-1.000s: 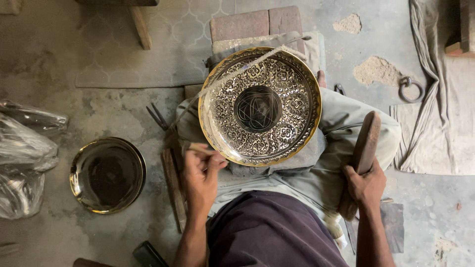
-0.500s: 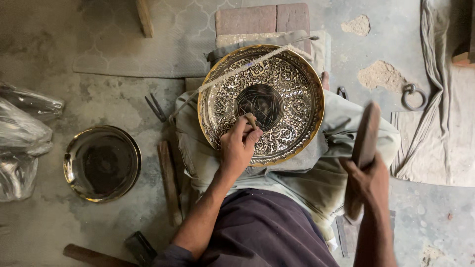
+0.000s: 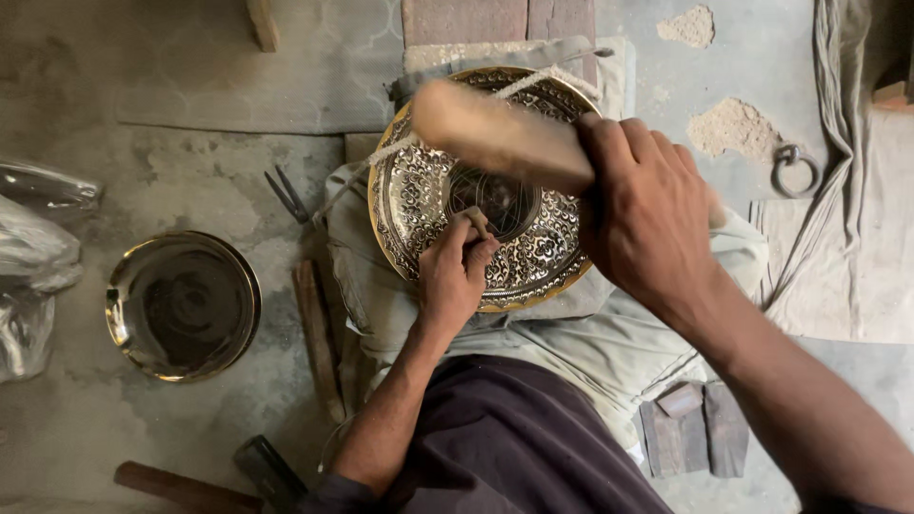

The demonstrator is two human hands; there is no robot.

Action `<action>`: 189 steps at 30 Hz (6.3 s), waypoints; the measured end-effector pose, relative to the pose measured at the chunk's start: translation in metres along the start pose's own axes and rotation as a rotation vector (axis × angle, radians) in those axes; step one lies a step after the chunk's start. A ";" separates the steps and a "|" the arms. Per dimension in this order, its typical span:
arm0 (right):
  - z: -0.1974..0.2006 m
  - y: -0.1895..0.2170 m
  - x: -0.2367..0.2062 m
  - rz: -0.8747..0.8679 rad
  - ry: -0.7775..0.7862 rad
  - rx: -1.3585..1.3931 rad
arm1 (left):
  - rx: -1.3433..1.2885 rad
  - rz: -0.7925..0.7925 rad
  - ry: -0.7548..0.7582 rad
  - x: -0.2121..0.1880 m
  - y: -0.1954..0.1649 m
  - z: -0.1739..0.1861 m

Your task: The person sits on the floor with an ornate brass plate on their lap, holds a small punch against the plate's dark center, and repeatedly strikes the punch with a wooden mallet to engrave a pattern, repositioning the punch between strikes.

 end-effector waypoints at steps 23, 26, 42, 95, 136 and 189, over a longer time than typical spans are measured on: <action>-0.238 -0.141 -0.233 -0.963 0.128 1.056 | -0.325 0.094 0.000 0.013 0.001 0.020; -0.224 -0.147 -0.212 -0.851 0.047 1.250 | -0.175 0.060 0.077 0.035 -0.002 -0.006; 0.001 -0.080 -0.032 -0.013 -0.184 0.411 | -0.010 -0.071 0.115 0.049 0.003 -0.035; -0.061 -0.070 -0.037 -0.097 -0.065 0.441 | 0.104 -0.254 0.455 0.057 0.024 -0.040; -0.119 -0.069 -0.100 -0.347 -0.138 0.581 | 0.154 -0.332 0.718 0.072 0.011 -0.034; -0.232 -0.071 -0.245 -1.063 -0.112 0.955 | -0.412 0.453 -0.048 -0.060 0.082 0.069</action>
Point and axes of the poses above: each hand's wrist, its own x-axis towards the middle knuckle, its own z-axis out of the back of the hand, y = z × x, the point moved 8 cm from there along x, towards the middle knuckle, and after that the axes turned 14 degrees about y, right-handed, at the moved point
